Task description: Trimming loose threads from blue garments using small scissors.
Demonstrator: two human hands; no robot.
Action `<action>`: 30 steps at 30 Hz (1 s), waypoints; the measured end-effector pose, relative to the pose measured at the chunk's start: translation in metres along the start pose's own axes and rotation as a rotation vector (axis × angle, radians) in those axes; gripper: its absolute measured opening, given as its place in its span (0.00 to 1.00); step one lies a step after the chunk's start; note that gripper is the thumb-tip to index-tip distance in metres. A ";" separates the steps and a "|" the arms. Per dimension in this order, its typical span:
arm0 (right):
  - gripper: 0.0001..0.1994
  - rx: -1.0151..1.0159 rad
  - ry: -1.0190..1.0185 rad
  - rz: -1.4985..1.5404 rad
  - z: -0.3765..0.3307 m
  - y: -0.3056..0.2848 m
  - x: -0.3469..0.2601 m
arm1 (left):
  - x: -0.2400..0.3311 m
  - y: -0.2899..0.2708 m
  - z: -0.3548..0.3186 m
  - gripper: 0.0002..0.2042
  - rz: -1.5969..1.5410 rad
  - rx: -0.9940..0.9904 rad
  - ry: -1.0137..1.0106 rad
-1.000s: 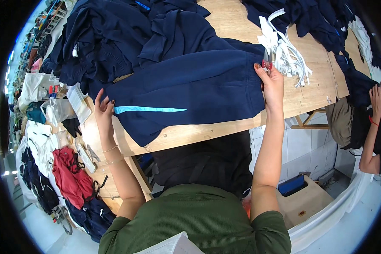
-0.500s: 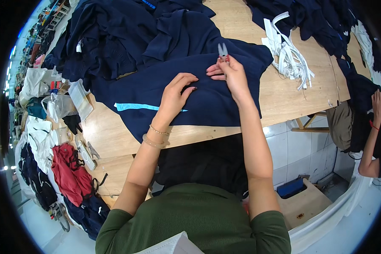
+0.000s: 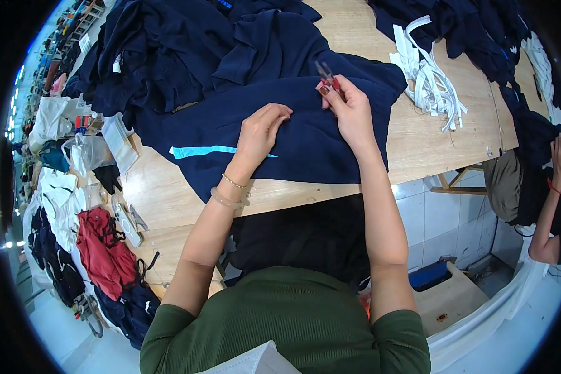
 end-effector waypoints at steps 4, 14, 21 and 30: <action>0.10 0.044 -0.255 -0.332 -0.006 0.002 -0.031 | -0.004 0.001 0.000 0.03 -0.150 -0.047 -0.143; 0.07 -0.275 -0.369 -0.772 -0.005 0.013 -0.043 | -0.007 0.003 0.002 0.02 -0.161 -0.057 -0.193; 0.07 -0.301 -0.370 -0.848 0.001 0.022 -0.045 | -0.006 0.002 0.002 0.01 -0.151 -0.038 -0.199; 0.08 -0.318 -0.339 -0.891 0.002 0.023 -0.046 | -0.006 0.003 0.001 0.01 -0.148 -0.020 -0.196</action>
Point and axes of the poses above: each hand's wrist, its own z-axis towards the middle knuckle, its own y-axis out of the palm, x = y × z, the point moved 4 cm from there along z, towards the middle knuckle, and after that the axes turned 14 degrees about -y, right-handed, at the moved point
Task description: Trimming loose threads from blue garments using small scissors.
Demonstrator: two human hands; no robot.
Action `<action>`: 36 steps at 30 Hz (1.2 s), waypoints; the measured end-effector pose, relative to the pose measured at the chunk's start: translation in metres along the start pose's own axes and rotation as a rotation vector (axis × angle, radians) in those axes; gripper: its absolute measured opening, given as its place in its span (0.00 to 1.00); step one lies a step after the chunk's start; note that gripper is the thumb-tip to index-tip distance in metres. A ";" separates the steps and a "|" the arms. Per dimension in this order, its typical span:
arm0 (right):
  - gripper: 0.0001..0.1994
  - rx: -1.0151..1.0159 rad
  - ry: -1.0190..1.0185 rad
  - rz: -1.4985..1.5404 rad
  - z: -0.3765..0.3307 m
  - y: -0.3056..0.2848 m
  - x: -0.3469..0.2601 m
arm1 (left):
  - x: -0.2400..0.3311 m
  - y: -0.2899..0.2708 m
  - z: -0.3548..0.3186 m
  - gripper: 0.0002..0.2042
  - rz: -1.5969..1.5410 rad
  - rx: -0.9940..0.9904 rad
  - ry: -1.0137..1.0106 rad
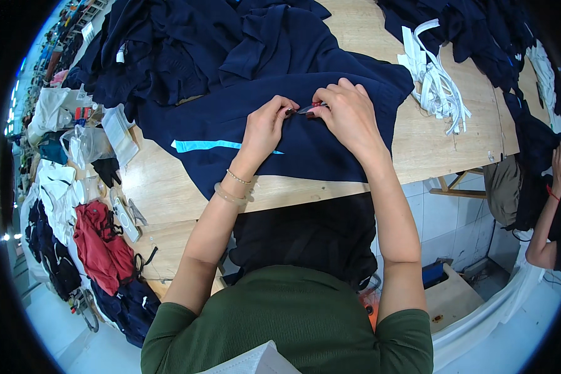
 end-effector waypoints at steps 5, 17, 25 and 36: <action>0.08 -0.001 0.001 -0.003 -0.002 0.001 0.001 | 0.000 0.002 0.000 0.01 0.002 -0.009 -0.004; 0.08 0.029 0.002 0.066 0.001 0.004 0.000 | -0.002 -0.008 0.001 0.03 -0.242 -0.047 -0.114; 0.08 0.300 0.237 0.491 -0.026 0.012 0.042 | -0.080 -0.198 -0.070 0.13 -0.355 0.744 -0.460; 0.07 0.423 0.291 0.693 -0.020 0.010 0.037 | -0.077 -0.164 -0.082 0.10 -0.480 0.403 -0.743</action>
Point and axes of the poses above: each hand's wrist, its own z-axis towards the middle knuckle, its own y-axis out of the palm, x = y × z, the point moved 4 cm from there along z, towards the middle knuckle, and after that the axes turned 14 degrees about -y, right-handed, at the moved point
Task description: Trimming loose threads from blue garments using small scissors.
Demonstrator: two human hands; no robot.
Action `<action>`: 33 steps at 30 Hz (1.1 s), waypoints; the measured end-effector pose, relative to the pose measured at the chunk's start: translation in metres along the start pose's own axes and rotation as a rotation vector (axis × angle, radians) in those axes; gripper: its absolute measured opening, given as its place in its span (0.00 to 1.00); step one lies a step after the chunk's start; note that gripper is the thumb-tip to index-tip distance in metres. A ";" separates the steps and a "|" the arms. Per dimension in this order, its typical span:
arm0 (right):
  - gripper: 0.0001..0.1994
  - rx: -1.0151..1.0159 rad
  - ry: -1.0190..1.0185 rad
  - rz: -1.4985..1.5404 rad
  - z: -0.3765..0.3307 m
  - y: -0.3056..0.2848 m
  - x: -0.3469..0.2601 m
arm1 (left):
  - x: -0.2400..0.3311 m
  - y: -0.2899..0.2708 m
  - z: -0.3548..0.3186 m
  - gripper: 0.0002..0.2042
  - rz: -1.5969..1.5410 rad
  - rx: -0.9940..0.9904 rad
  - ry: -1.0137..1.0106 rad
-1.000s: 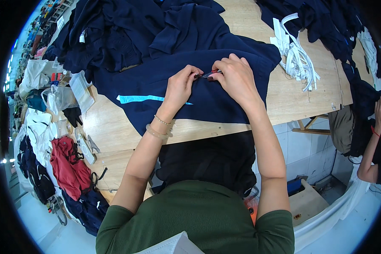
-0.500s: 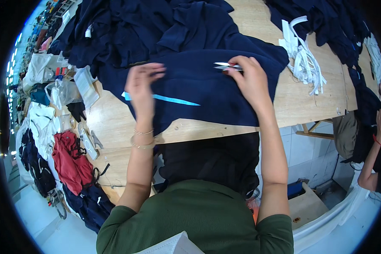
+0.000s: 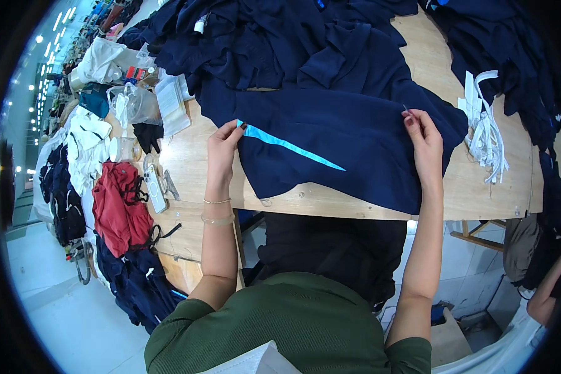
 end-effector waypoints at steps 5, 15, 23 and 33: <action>0.04 -0.203 0.001 0.176 -0.006 0.019 -0.033 | 0.039 0.030 -0.034 0.10 -0.238 -0.304 0.006; 0.11 -0.237 -0.493 0.025 0.005 0.094 -0.133 | 0.072 0.082 -0.079 0.07 -0.056 -0.419 0.282; 0.08 -0.239 -0.452 -0.047 0.007 0.070 -0.129 | 0.095 0.091 -0.110 0.08 0.398 -0.063 0.837; 0.16 -0.413 -0.069 0.511 0.007 0.071 -0.124 | 0.093 0.090 -0.109 0.06 0.093 -0.390 0.487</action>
Point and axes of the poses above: each hand's wrist, its own z-axis towards the middle knuckle, its own y-axis out of the palm, x = y × z, the point moved 4 cm from there along z, towards the middle knuckle, and after that the axes turned 14 degrees about -y, right-handed, at the moved point
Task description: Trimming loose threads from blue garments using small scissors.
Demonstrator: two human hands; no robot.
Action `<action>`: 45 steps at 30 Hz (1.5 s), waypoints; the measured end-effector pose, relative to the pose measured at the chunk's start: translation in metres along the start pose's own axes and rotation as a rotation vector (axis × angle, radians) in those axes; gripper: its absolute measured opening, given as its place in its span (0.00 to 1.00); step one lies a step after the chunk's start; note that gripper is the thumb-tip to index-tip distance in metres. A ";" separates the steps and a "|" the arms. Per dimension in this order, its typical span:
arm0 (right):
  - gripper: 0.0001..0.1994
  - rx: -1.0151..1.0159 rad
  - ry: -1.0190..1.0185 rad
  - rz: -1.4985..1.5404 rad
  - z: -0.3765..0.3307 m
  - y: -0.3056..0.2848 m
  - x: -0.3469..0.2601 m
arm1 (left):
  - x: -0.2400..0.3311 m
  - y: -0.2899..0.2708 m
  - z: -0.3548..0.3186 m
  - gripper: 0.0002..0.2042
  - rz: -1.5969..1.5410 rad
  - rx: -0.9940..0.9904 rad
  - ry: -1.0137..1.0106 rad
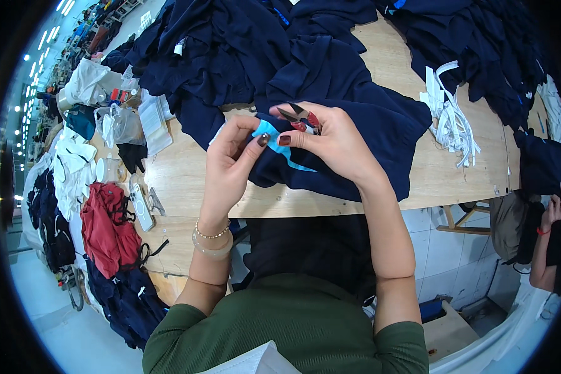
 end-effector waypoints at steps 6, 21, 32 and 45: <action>0.07 0.057 -0.014 -0.099 -0.001 -0.017 -0.008 | -0.010 0.011 0.009 0.06 0.087 -0.217 -0.089; 0.02 0.619 0.044 -0.388 -0.075 -0.164 -0.001 | -0.026 -0.028 0.024 0.07 0.906 0.117 0.322; 0.12 0.294 0.090 -0.899 -0.113 -0.133 0.004 | -0.095 0.008 -0.037 0.18 0.814 0.002 0.078; 0.12 0.050 -0.156 -0.942 -0.058 -0.006 0.055 | -0.113 0.049 -0.046 0.19 -0.964 -0.146 -0.778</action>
Point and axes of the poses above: each hand's wrist, its own z-axis towards the middle knuckle, its own y-axis out of the palm, x = y × z, the point moved 4 cm from there along z, towards the middle knuckle, and after that the axes turned 14 degrees about -y, right-handed, at the moved point
